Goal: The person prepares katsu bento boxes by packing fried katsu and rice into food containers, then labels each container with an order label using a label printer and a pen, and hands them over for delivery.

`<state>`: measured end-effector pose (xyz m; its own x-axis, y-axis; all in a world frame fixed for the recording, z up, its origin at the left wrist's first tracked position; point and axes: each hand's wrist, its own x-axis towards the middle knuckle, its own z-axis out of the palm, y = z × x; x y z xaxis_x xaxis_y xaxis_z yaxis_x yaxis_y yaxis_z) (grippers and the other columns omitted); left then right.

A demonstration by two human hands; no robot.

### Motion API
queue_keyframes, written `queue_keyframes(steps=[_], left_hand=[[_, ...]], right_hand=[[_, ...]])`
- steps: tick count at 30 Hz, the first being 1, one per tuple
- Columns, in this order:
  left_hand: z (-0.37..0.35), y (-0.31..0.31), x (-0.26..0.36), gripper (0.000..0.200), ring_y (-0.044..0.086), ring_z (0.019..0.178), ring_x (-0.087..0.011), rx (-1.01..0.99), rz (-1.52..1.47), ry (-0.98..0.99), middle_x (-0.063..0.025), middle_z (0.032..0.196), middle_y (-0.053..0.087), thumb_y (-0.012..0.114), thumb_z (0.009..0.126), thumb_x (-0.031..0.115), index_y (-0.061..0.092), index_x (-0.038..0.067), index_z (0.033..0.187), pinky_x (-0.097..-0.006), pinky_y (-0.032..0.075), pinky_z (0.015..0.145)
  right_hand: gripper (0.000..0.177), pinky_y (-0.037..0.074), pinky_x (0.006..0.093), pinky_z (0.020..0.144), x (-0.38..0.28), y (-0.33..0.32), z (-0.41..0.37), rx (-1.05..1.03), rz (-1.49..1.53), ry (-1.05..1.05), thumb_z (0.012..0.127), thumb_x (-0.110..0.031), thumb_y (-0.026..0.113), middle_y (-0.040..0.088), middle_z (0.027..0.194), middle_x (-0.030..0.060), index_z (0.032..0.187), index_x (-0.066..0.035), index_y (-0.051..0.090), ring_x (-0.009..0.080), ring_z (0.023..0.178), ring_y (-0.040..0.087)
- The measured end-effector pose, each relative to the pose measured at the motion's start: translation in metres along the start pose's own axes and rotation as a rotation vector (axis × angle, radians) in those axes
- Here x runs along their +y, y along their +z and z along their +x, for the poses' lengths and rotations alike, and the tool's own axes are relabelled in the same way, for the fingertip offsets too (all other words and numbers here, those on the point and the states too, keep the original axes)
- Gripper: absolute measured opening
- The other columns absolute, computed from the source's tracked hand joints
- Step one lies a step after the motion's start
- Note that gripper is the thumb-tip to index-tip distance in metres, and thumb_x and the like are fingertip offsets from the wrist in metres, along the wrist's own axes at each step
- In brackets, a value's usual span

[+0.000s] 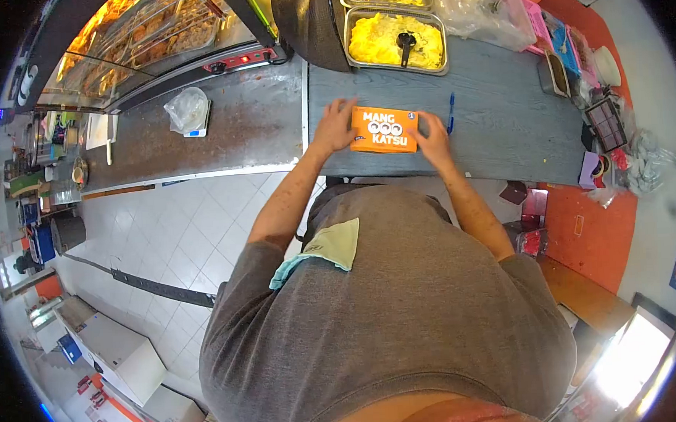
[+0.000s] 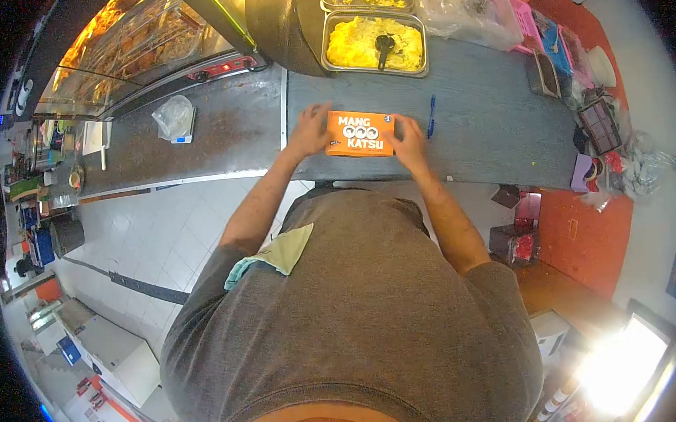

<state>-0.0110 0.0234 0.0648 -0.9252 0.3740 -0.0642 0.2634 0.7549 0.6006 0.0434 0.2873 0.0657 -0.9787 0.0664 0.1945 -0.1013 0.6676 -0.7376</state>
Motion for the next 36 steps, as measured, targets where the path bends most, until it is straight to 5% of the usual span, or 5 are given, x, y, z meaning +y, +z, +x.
queue_keyframes(steps=[9, 13, 22, 29, 36], left_hand=[[0.019, -0.005, 0.008, 0.074, 0.028, 0.126, -0.0418, -0.448, 0.334, 0.579, -0.0188, 0.142, 0.027, 0.074, 0.066, 0.037, 0.043, 0.03, 0.133, -0.0539, 0.031, 0.102], [0.002, 0.066, -0.041, 0.066, 0.022, 0.13, -0.0418, -0.09, 0.518, 0.592, -0.0189, 0.146, 0.02, 0.055, 0.077, 0.059, 0.035, 0.038, 0.137, -0.0649, 0.028, 0.095], [-0.019, 0.039, 0.03, 0.057, 0.023, 0.133, -0.0371, 0.114, 0.439, 0.404, -0.0203, 0.141, 0.029, 0.063, 0.076, 0.044, 0.049, 0.016, 0.124, -0.0599, 0.021, 0.104], [-0.034, -0.157, -0.073, 0.043, 0.049, 0.11, -0.0309, 0.962, 0.196, 0.331, -0.0114, 0.111, 0.055, 0.072, 0.068, 0.023, 0.055, 0.011, 0.105, -0.0474, 0.034, 0.092], [-0.082, -0.498, -0.237, 0.039, 0.049, 0.101, -0.0342, 1.804, 0.318, 0.044, -0.0187, 0.107, 0.054, 0.062, 0.08, 0.017, 0.05, -0.002, 0.112, -0.0413, 0.036, 0.09]], right_hand=[[0.04, 0.04, 0.0408, 0.097, 0.009, -0.017, -0.006, -0.441, -0.373, -0.6, 0.075, -0.014, 0.064, 0.053, 0.118, 0.0138, 0.115, -0.015, 0.058, 0.0317, 0.119, 0.046], [0.044, 0.035, 0.0444, 0.101, 0.01, -0.006, -0.019, -0.348, -0.479, -0.576, 0.074, -0.014, 0.065, 0.052, 0.122, 0.0146, 0.118, -0.012, 0.057, 0.0319, 0.123, 0.042], [0.05, 0.028, 0.0486, 0.103, -0.007, 0.033, -0.023, -0.118, -0.52, -0.435, 0.076, -0.029, 0.068, 0.045, 0.131, 0.0077, 0.122, -0.018, 0.053, 0.0299, 0.127, 0.036], [0.03, 0.033, 0.0475, 0.097, -0.026, 0.024, 0.001, 0.103, -0.593, -0.357, 0.081, -0.013, 0.06, 0.05, 0.122, 0.0156, 0.11, -0.007, 0.057, 0.0327, 0.12, 0.041], [0.03, 0.041, 0.0424, 0.088, -0.017, 0.059, -0.096, 0.445, -0.552, 0.547, 0.086, -0.027, 0.059, 0.059, 0.105, 0.0201, 0.1, 0.0, 0.06, 0.0346, 0.101, 0.054]])
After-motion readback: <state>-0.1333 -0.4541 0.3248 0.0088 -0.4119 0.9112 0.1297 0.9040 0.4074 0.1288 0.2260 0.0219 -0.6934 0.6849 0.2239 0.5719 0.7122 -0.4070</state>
